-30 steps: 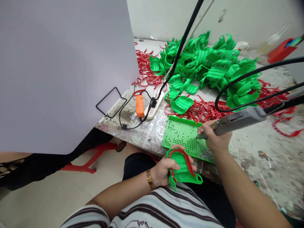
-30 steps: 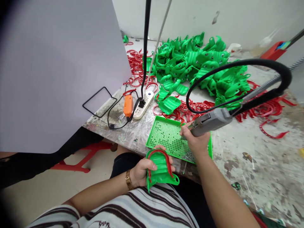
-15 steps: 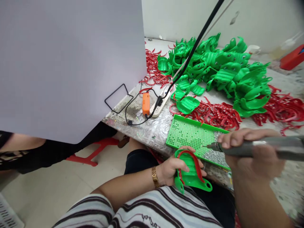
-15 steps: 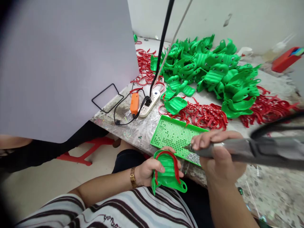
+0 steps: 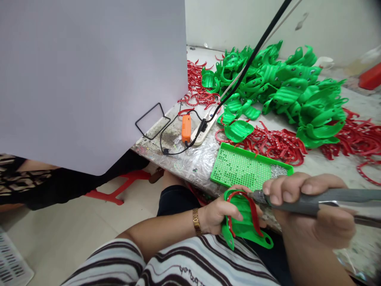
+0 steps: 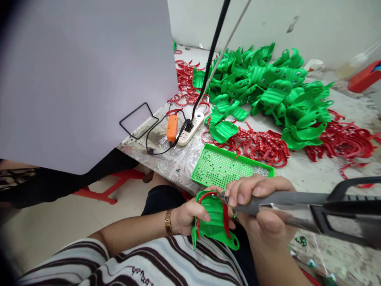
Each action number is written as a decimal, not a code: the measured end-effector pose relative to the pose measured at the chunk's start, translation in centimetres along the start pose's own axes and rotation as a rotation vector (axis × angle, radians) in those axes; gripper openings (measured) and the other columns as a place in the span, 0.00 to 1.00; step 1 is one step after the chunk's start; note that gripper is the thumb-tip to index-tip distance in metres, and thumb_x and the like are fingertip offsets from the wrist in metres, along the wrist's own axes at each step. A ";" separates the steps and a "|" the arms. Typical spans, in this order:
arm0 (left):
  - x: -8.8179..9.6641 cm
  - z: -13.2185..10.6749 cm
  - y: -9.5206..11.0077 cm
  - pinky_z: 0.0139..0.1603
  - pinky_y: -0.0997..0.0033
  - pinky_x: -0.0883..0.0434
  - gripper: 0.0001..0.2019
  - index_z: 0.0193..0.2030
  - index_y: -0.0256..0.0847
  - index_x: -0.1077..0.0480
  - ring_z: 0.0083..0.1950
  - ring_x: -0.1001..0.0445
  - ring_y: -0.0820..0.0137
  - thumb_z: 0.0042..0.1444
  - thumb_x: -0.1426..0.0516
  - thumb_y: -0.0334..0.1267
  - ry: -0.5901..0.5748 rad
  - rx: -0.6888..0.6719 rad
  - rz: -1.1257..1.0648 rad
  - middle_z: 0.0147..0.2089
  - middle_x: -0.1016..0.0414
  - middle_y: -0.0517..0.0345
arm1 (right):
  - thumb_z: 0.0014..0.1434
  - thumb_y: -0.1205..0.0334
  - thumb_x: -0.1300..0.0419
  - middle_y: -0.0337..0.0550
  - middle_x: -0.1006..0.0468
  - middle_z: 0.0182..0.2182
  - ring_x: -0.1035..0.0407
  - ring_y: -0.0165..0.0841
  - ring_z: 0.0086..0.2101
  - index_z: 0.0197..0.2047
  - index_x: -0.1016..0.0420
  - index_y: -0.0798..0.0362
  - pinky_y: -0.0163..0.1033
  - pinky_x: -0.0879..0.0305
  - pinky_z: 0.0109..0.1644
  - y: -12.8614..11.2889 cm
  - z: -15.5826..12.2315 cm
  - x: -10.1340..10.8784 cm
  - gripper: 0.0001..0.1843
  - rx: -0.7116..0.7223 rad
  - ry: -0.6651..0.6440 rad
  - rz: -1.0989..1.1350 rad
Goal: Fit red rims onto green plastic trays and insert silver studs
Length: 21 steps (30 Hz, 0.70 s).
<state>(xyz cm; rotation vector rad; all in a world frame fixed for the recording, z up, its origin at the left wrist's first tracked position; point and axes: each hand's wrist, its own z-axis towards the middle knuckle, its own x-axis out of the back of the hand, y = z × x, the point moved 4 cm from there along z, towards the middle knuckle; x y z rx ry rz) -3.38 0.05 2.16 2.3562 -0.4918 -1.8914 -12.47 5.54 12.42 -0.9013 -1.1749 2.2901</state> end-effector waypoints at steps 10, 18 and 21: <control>0.2 0.0 -0.1 0.50 0.46 0.32 0.37 0.54 0.42 0.37 0.45 0.23 0.51 0.30 0.44 0.23 -0.021 -0.006 0.014 0.47 0.24 0.47 | 0.52 0.51 0.35 0.36 0.35 0.20 0.36 0.29 0.20 0.31 0.35 0.53 0.38 0.36 0.26 -0.1 0.1 -0.2 0.17 0.010 -0.037 -0.009; 0.4 0.1 -0.2 0.52 0.48 0.32 0.37 0.54 0.42 0.36 0.45 0.23 0.53 0.31 0.43 0.23 -0.011 -0.021 0.049 0.43 0.23 0.50 | 0.54 0.54 0.37 0.37 0.34 0.22 0.35 0.29 0.22 0.33 0.34 0.54 0.40 0.35 0.28 0.4 -0.1 0.1 0.13 0.023 -0.074 -0.010; 0.3 0.1 -0.3 0.52 0.48 0.33 0.37 0.55 0.43 0.37 0.44 0.23 0.54 0.32 0.44 0.22 -0.052 -0.036 0.040 0.40 0.23 0.52 | 0.55 0.58 0.39 0.37 0.35 0.22 0.35 0.29 0.22 0.34 0.35 0.53 0.39 0.35 0.28 0.6 -0.2 0.1 0.10 0.030 -0.080 -0.006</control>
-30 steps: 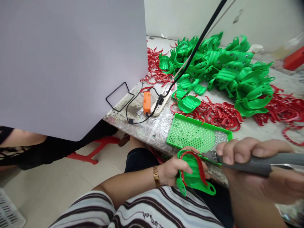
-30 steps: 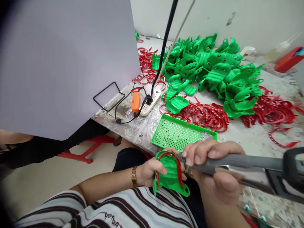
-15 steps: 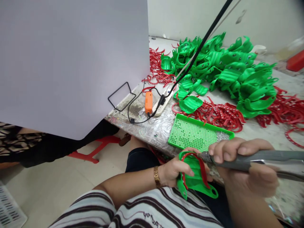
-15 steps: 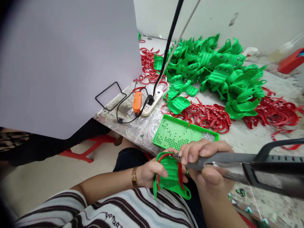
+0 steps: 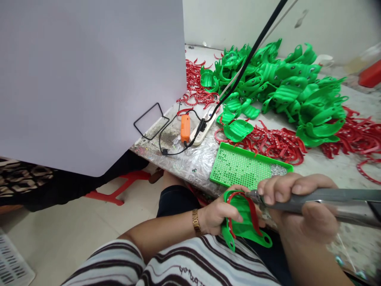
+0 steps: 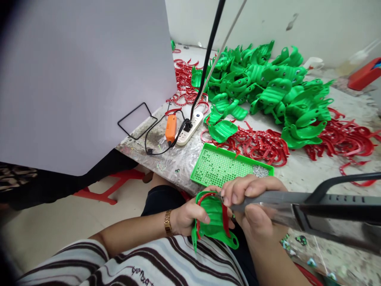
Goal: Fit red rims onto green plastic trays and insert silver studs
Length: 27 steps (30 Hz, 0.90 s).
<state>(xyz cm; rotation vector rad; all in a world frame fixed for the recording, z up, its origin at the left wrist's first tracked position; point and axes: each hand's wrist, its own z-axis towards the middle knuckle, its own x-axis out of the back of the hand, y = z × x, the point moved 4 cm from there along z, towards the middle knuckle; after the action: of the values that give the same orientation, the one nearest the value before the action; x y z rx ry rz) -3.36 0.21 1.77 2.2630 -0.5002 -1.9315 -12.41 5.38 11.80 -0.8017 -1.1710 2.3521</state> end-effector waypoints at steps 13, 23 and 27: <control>0.4 0.2 -0.3 0.41 0.61 0.29 0.36 0.51 0.44 0.39 0.37 0.22 0.60 0.29 0.44 0.23 0.096 0.052 -0.010 0.42 0.24 0.53 | 0.57 0.65 0.44 0.38 0.35 0.22 0.35 0.29 0.22 0.34 0.35 0.54 0.39 0.35 0.29 0.8 -0.4 0.1 0.02 -0.010 0.003 0.026; 2.1 -0.7 -0.6 0.33 0.62 0.27 0.30 0.47 0.42 0.37 0.33 0.23 0.63 0.31 0.45 0.24 0.131 0.126 0.090 0.34 0.26 0.56 | 0.55 0.52 0.39 0.35 0.37 0.21 0.38 0.27 0.20 0.34 0.34 0.52 0.38 0.38 0.26 0.6 0.9 4.2 0.13 0.020 -0.003 0.056; 1.4 -0.8 0.0 0.35 0.61 0.26 0.30 0.47 0.41 0.37 0.35 0.23 0.62 0.30 0.45 0.24 0.087 0.071 0.060 0.35 0.26 0.54 | 0.51 0.60 0.35 0.37 0.33 0.22 0.35 0.30 0.21 0.31 0.33 0.53 0.39 0.37 0.28 3.6 1.2 5.0 0.10 0.034 0.163 -0.110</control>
<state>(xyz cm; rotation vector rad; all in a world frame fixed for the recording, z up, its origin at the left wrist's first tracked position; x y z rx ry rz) -2.43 -0.36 0.61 2.3345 -0.6269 -1.8068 -17.31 5.41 7.89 -0.8764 -1.0761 2.1682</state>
